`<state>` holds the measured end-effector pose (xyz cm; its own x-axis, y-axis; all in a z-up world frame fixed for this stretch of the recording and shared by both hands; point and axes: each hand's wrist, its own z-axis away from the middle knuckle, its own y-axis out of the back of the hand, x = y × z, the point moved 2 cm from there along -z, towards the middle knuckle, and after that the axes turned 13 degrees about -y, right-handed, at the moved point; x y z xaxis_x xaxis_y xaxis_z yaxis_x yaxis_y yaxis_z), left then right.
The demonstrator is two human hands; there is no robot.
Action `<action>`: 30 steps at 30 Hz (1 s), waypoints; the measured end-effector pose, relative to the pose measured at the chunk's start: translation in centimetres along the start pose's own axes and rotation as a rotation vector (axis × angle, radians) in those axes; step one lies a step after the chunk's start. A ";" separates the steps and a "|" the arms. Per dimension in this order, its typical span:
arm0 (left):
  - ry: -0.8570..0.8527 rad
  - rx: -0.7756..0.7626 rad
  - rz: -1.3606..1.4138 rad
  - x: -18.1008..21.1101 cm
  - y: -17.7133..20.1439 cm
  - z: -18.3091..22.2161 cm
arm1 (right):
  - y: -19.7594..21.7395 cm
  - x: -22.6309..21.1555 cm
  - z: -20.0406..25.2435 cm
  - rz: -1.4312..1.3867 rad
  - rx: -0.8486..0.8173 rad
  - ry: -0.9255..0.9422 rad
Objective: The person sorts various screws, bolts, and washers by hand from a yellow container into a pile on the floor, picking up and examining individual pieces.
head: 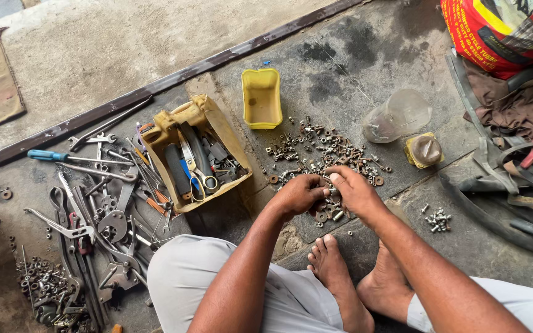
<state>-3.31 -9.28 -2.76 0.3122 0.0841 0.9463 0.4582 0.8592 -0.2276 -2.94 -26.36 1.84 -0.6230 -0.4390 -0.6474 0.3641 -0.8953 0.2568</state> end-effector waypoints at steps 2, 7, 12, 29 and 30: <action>0.006 0.016 -0.006 -0.1 0.1 0.0 | -0.1 0.3 -0.3 -0.041 0.013 0.076; 0.075 0.030 0.017 -0.1 0.0 0.0 | -0.7 0.6 -0.2 -0.133 -0.041 -0.082; 0.083 0.044 -0.008 -0.7 -0.2 -0.1 | -0.6 0.7 -0.4 -0.087 0.007 -0.119; 0.008 0.565 0.516 0.2 6.3 -0.2 | 23.2 25.8 -4.2 0.676 0.834 -0.578; -0.001 0.580 0.515 0.8 6.4 0.0 | 22.8 25.9 -4.0 0.654 0.825 -0.626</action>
<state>-0.11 -3.75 -3.49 0.3670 0.5451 0.7538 -0.2541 0.8383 -0.4824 -7.98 -57.87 -11.94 -0.7956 -0.5808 0.1722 0.3267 -0.1720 0.9293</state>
